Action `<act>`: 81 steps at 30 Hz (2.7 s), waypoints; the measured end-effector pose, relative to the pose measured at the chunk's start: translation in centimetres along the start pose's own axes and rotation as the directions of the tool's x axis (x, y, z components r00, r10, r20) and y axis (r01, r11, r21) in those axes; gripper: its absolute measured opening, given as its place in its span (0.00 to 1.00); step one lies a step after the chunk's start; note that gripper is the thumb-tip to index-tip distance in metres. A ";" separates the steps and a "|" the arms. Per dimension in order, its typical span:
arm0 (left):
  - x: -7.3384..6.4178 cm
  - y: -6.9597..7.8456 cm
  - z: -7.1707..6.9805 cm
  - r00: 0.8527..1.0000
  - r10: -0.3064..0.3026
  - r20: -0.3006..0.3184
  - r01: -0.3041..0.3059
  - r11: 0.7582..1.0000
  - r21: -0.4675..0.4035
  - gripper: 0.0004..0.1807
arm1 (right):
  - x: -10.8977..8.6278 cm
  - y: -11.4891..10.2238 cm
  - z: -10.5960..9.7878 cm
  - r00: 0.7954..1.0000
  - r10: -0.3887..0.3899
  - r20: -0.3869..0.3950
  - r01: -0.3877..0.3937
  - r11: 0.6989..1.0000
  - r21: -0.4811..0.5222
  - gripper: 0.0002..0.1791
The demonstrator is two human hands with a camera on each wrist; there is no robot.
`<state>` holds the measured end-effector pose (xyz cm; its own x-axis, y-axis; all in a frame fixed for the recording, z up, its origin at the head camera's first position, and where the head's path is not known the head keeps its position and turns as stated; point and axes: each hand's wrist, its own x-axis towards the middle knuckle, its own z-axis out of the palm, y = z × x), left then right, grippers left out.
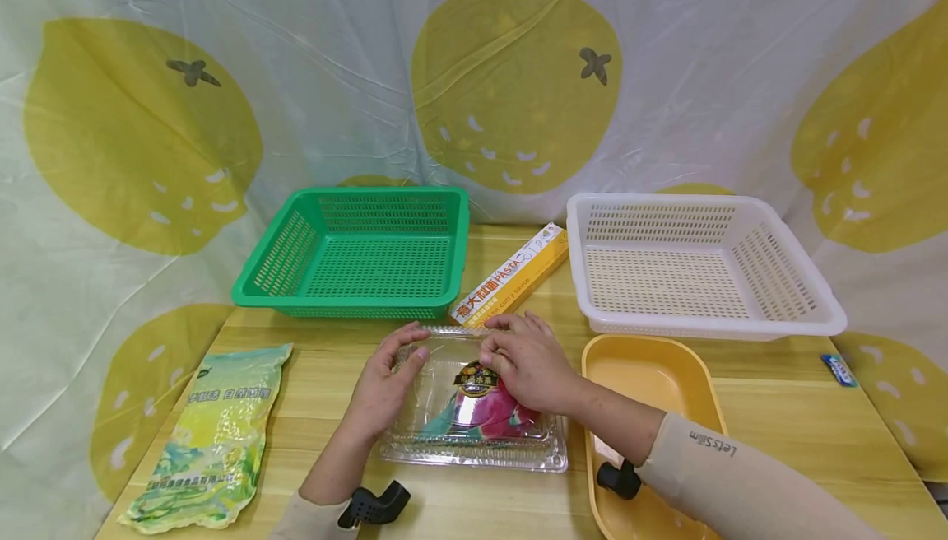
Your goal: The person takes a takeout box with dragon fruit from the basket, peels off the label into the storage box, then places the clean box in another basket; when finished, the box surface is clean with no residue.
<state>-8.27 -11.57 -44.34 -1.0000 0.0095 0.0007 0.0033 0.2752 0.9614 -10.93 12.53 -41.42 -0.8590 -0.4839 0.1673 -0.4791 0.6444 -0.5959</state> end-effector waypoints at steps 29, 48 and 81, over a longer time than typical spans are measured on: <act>0.0 0.1 0.0 1.000 -0.001 -0.002 0.001 1.000 0.005 0.15 | 0.0 -0.1 0.0 1.000 0.027 -0.001 -0.027 0.999 0.032 0.12; 0.1 0.0 0.0 1.000 -0.004 -0.003 0.004 1.000 -0.001 0.14 | 0.1 0.0 -0.1 1.000 0.026 -0.006 -0.026 0.997 0.067 0.12; 0.1 0.0 -0.5 0.999 0.031 0.004 -0.032 0.998 0.057 0.14 | -1.2 -0.2 -4.6 0.981 0.187 -0.051 -0.167 0.951 0.260 0.03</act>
<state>-8.35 -12.04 -44.16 -0.9993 0.0220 0.0298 0.0353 0.3287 0.9438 -10.66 15.66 -37.88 -0.9414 -0.3240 0.0933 -0.2651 0.5402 -0.7987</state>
